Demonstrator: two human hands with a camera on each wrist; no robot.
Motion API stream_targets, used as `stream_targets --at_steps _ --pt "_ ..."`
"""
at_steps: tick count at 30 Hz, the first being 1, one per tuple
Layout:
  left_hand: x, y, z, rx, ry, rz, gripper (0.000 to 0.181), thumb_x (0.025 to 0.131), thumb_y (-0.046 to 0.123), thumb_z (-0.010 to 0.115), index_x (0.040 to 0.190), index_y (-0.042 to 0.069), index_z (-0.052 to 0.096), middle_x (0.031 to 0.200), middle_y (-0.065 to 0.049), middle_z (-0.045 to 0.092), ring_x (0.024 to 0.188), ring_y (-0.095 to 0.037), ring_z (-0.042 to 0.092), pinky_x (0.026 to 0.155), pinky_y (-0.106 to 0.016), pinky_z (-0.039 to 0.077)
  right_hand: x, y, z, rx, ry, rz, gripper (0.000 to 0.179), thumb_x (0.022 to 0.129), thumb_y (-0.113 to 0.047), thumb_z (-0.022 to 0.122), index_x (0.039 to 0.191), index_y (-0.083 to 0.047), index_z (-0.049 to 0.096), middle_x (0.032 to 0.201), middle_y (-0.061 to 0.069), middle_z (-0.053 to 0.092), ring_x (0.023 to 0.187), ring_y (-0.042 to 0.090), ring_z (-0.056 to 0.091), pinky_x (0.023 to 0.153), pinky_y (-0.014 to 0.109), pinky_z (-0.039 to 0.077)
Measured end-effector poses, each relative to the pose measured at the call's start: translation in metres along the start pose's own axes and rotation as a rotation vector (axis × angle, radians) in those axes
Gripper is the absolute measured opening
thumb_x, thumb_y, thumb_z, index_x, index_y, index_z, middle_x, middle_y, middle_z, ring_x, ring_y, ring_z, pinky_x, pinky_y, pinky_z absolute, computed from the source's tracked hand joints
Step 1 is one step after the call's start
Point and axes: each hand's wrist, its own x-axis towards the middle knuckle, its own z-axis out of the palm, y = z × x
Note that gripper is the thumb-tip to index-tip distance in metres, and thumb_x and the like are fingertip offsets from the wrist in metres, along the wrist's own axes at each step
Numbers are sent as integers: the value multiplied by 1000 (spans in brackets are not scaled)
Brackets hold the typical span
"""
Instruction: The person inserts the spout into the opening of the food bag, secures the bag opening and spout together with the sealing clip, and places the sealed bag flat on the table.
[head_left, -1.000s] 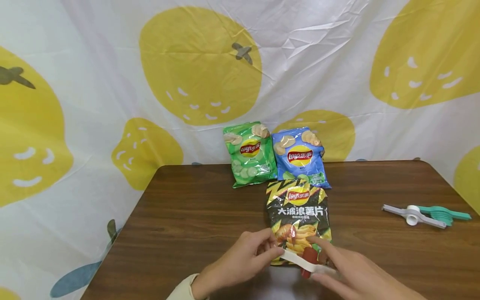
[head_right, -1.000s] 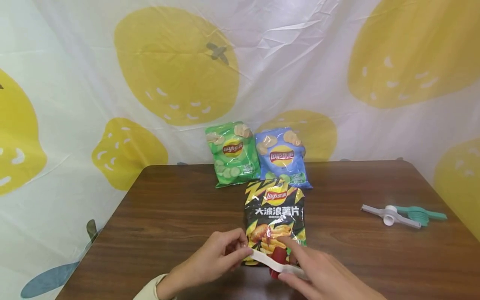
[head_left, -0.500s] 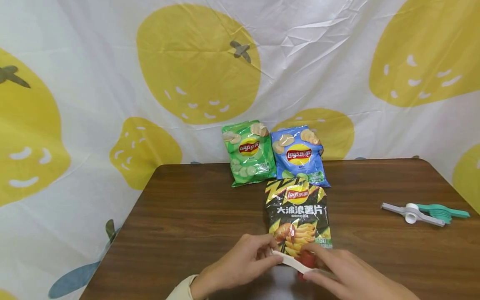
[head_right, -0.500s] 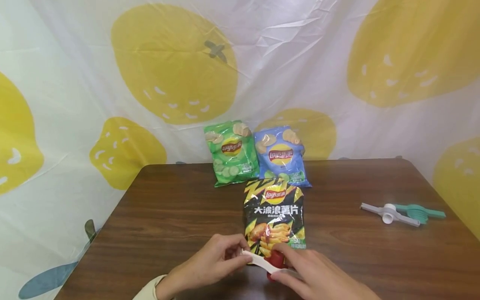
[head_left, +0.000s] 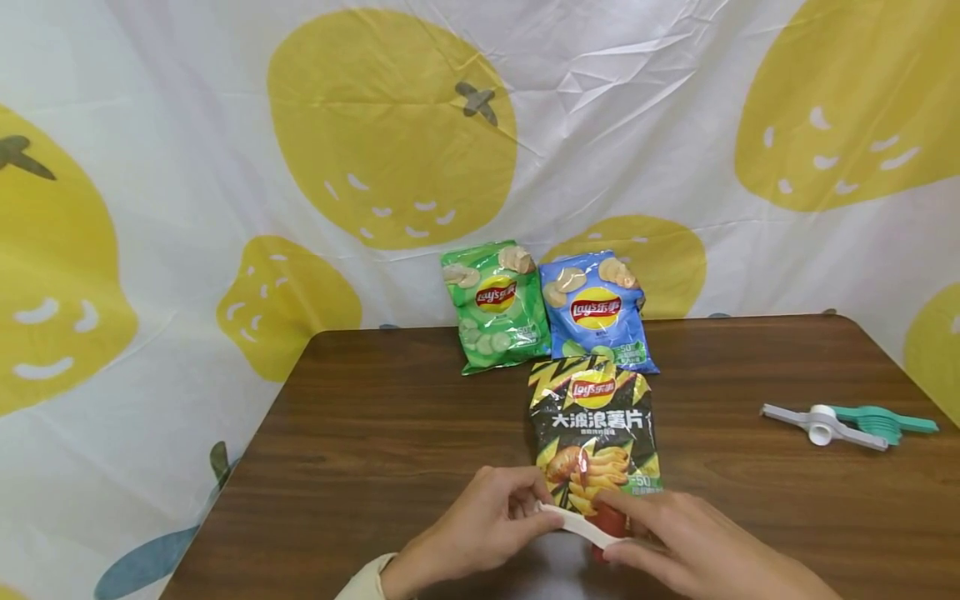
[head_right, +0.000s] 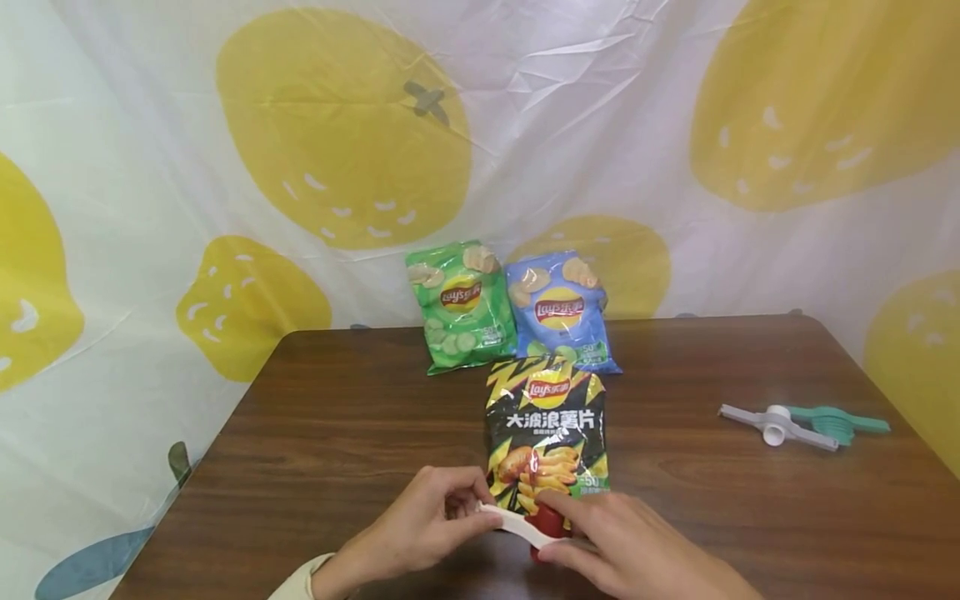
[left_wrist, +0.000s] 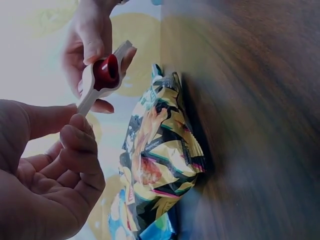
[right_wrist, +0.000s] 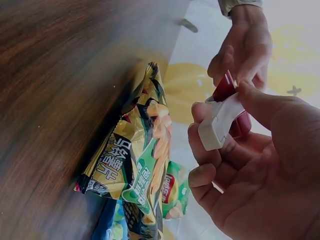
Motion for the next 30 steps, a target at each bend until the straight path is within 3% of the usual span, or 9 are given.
stream_targets --at_steps 5,11,15,20,23,26,30 --pt "-1 -7 4 -11 11 -38 14 81 28 65 74 20 57 55 12 51 44 8 40 37 -13 35 1 1 2 -9 28 0 40 85 -50 50 113 -22 54 73 -21 51 62 -3 47 52 18 40" --pt "-2 -8 6 -39 22 -45 11 82 29 64 81 19 60 60 13 55 47 7 44 39 -13 38 1 6 0 159 -5 9 29 88 -44 49 109 -25 53 71 -17 54 62 -1 50 52 18 42" --pt "-4 -8 5 -33 27 -30 11 83 29 63 85 18 60 62 11 54 49 7 45 41 -13 40 3 6 1 209 0 -2 19 91 -39 45 105 -28 53 76 -16 56 68 0 53 56 19 43" --pt "-8 -5 2 46 56 21 16 85 26 61 96 15 56 64 10 52 50 7 43 42 -9 38 8 1 8 54 169 -49 9 92 -35 47 97 -32 53 71 -21 53 61 -4 49 53 17 40" --pt "-12 -1 1 73 39 10 23 86 30 59 103 17 52 64 12 51 50 8 42 43 -9 37 11 -1 11 -65 259 -34 6 91 -36 48 91 -32 52 65 -24 48 55 -6 44 50 16 37" --pt "-15 2 2 91 -5 -8 23 86 35 57 102 20 50 63 14 49 51 9 42 44 -8 37 12 -1 12 -109 268 1 8 91 -38 47 90 -31 51 63 -24 46 55 -6 42 50 17 37" --pt "-21 4 0 123 -68 7 15 88 36 54 94 21 54 63 16 48 53 9 41 46 -7 36 13 0 13 -80 247 -1 8 91 -39 47 88 -33 51 66 -24 48 56 -6 44 51 17 39"
